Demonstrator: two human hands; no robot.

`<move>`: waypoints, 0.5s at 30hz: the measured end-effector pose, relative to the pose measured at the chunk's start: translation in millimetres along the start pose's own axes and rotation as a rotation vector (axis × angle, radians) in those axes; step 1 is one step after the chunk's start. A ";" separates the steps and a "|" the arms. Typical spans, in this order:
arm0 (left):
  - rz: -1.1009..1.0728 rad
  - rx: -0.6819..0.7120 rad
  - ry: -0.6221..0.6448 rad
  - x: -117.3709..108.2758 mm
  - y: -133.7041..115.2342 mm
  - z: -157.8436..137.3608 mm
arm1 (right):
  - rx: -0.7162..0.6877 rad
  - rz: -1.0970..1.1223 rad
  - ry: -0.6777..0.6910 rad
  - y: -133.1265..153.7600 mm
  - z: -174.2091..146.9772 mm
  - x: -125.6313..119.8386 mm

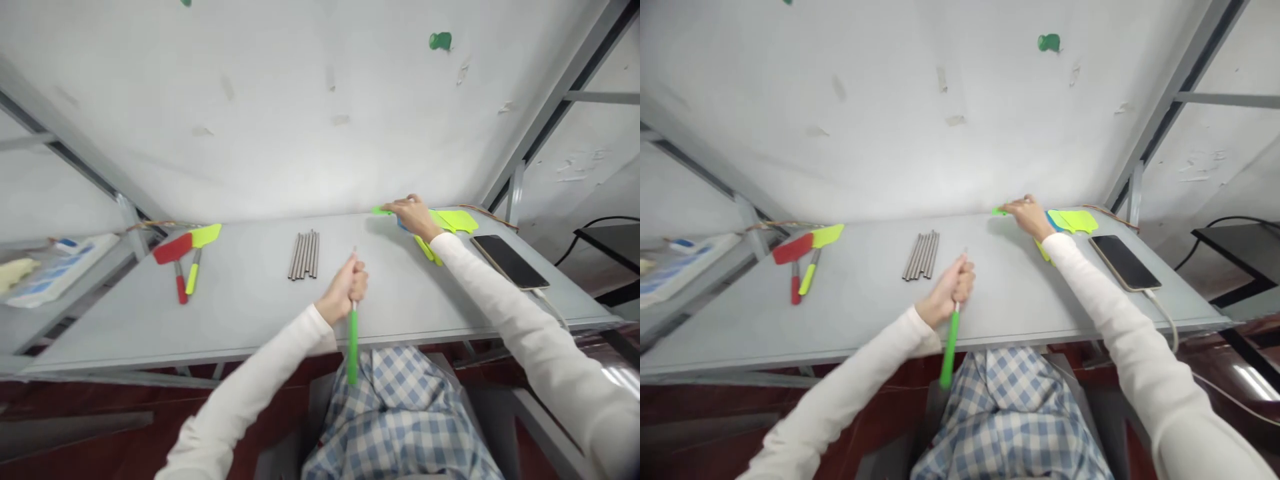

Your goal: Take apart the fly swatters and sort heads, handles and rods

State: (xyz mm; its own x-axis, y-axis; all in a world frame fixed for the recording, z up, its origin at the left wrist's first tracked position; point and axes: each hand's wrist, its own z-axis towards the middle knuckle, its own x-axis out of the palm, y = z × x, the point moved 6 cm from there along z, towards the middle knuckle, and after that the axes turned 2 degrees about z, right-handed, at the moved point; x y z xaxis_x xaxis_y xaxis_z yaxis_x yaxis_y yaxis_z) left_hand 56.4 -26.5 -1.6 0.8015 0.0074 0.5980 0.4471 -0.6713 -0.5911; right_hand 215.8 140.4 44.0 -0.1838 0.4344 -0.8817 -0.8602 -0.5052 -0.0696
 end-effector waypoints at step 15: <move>-0.260 0.114 0.172 -20.6 -46.8 62.7 | 0.023 0.058 0.348 28.8 -14.9 61.0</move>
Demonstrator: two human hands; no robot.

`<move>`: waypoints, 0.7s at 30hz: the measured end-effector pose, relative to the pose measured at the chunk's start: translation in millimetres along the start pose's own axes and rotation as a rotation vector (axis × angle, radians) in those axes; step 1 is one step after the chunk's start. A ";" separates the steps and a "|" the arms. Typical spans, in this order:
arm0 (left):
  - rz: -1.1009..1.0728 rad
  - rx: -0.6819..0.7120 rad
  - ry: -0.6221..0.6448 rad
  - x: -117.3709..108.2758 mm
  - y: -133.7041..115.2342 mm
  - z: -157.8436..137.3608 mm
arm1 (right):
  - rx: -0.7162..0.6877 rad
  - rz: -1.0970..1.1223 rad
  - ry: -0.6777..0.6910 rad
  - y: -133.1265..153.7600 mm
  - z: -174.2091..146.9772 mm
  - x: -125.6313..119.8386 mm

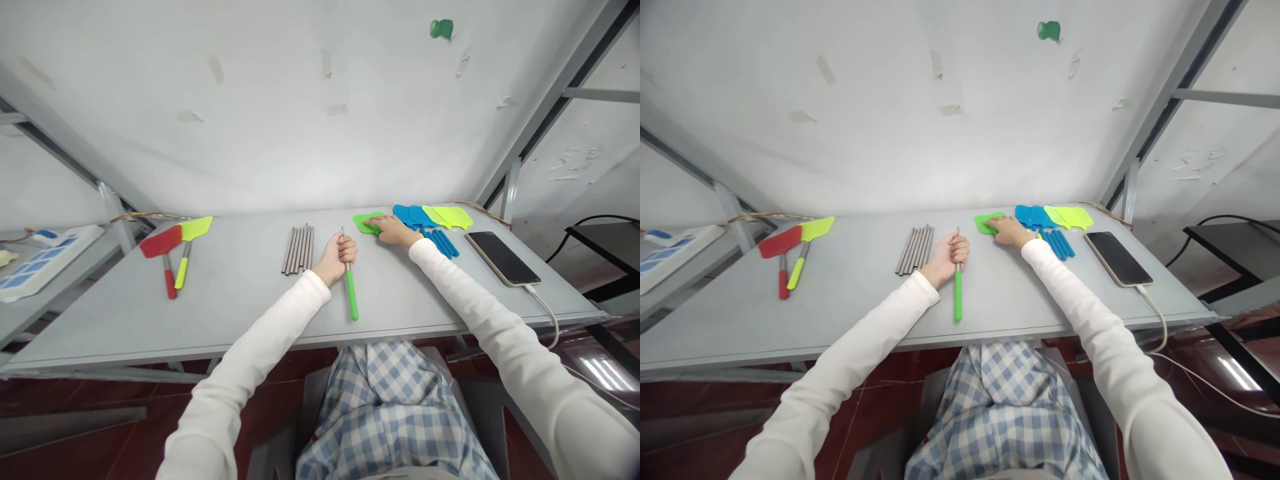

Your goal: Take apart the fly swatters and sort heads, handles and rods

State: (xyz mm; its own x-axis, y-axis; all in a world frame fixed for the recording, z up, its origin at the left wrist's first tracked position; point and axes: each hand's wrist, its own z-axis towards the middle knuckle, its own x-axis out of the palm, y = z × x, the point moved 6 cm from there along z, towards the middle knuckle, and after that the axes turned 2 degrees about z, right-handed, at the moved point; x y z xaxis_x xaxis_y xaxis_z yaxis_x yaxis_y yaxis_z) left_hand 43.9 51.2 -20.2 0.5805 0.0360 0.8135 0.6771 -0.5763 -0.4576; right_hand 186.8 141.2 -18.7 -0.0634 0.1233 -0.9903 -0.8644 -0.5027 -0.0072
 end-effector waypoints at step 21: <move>0.206 0.153 -0.032 -10.7 1.7 28.2 | 0.152 0.300 -0.432 37.9 -15.2 -27.4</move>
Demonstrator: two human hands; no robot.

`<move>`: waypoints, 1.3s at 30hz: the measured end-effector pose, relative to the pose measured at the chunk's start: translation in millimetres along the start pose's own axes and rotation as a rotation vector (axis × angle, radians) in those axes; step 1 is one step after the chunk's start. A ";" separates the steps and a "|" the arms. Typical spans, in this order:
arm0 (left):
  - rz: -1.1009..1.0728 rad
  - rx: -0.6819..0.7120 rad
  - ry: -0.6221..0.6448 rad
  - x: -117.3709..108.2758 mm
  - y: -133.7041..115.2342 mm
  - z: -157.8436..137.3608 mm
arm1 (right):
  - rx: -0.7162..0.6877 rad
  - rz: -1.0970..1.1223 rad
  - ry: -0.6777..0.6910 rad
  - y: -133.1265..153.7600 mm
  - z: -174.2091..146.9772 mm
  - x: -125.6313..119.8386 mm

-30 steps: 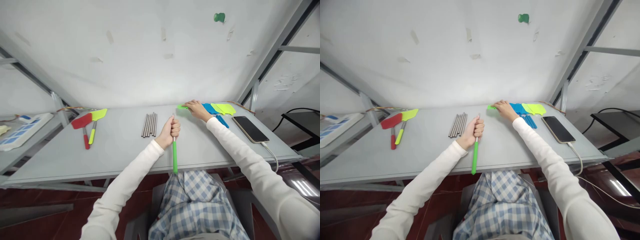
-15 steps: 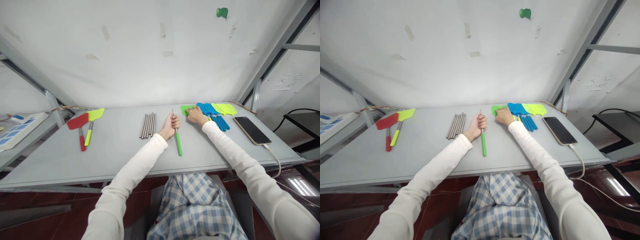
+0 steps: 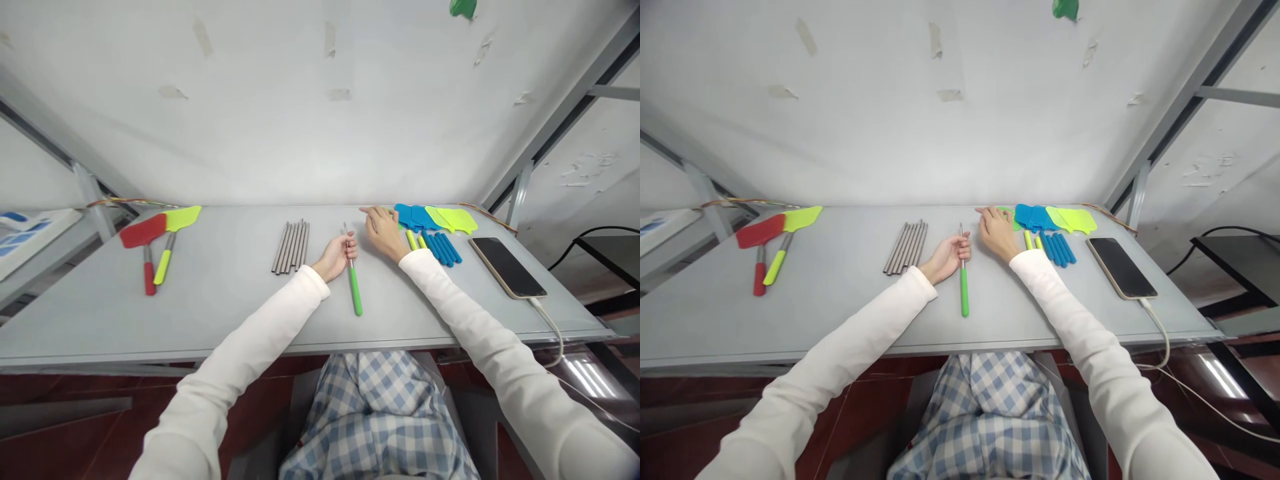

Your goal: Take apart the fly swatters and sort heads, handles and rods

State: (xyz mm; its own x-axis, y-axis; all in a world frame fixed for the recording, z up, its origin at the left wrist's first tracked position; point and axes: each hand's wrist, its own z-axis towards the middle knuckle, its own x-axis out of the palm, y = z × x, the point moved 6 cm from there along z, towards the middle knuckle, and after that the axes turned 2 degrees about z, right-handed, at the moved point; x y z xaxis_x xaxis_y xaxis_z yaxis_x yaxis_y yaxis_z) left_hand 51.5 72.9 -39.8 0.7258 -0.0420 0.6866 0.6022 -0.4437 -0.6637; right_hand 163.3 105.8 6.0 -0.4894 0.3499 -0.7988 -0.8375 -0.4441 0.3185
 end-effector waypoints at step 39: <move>0.494 0.059 0.232 18.0 6.1 -24.5 | 0.473 1.188 -0.308 -26.7 5.3 -4.2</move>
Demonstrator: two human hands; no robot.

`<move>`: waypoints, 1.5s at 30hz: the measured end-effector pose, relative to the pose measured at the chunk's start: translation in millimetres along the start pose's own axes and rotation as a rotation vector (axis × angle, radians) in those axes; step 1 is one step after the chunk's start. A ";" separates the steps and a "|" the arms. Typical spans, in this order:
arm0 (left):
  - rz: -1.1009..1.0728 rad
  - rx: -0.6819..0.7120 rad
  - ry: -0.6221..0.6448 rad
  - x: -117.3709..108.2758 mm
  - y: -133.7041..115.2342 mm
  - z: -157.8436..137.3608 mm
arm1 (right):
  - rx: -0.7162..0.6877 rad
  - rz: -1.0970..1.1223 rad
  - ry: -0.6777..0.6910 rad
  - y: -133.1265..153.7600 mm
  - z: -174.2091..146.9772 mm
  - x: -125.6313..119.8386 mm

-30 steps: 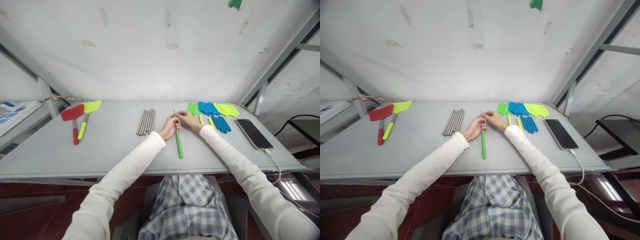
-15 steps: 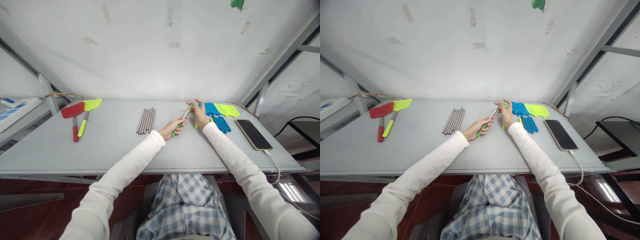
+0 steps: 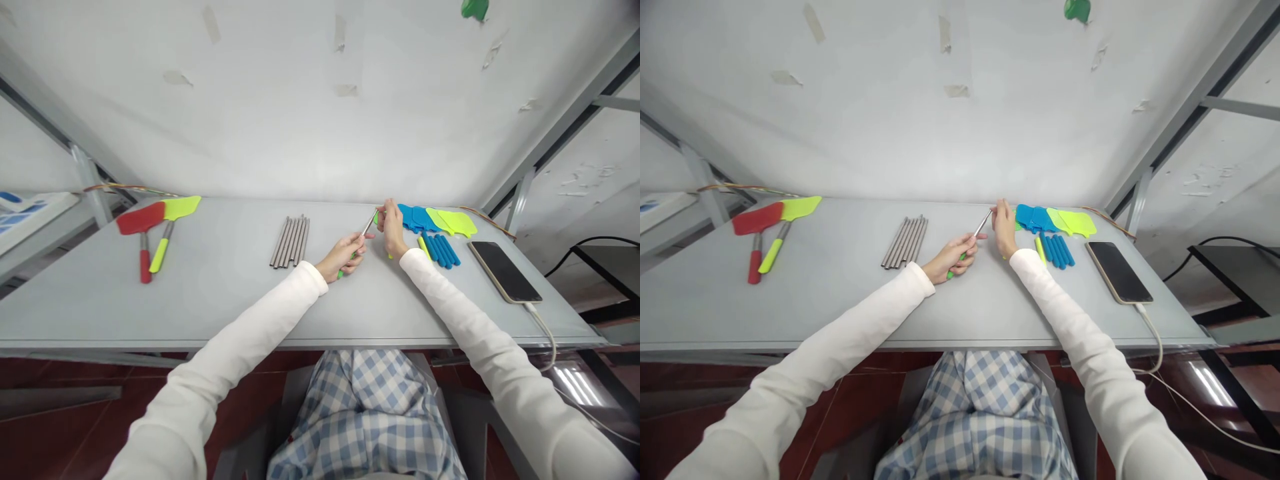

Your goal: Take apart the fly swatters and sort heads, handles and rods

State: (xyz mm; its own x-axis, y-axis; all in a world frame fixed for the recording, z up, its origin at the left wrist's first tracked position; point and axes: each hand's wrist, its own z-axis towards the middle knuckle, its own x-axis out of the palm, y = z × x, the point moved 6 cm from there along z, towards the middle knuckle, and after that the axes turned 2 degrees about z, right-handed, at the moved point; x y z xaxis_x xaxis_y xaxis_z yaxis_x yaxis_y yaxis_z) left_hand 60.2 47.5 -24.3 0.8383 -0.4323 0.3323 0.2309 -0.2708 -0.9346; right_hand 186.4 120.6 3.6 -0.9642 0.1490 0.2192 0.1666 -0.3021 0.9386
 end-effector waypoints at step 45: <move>0.697 0.372 -0.255 12.6 -30.5 -19.4 | 0.458 0.511 -0.099 32.4 -23.0 22.8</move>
State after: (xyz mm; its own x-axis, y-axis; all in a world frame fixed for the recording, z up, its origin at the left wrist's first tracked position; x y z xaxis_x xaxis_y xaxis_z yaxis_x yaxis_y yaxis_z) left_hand 54.1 33.6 10.9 0.9255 -0.1757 -0.3355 -0.2719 0.3084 -0.9116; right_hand 165.1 92.5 32.9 -0.7219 0.1857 0.6667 0.6862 0.0669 0.7244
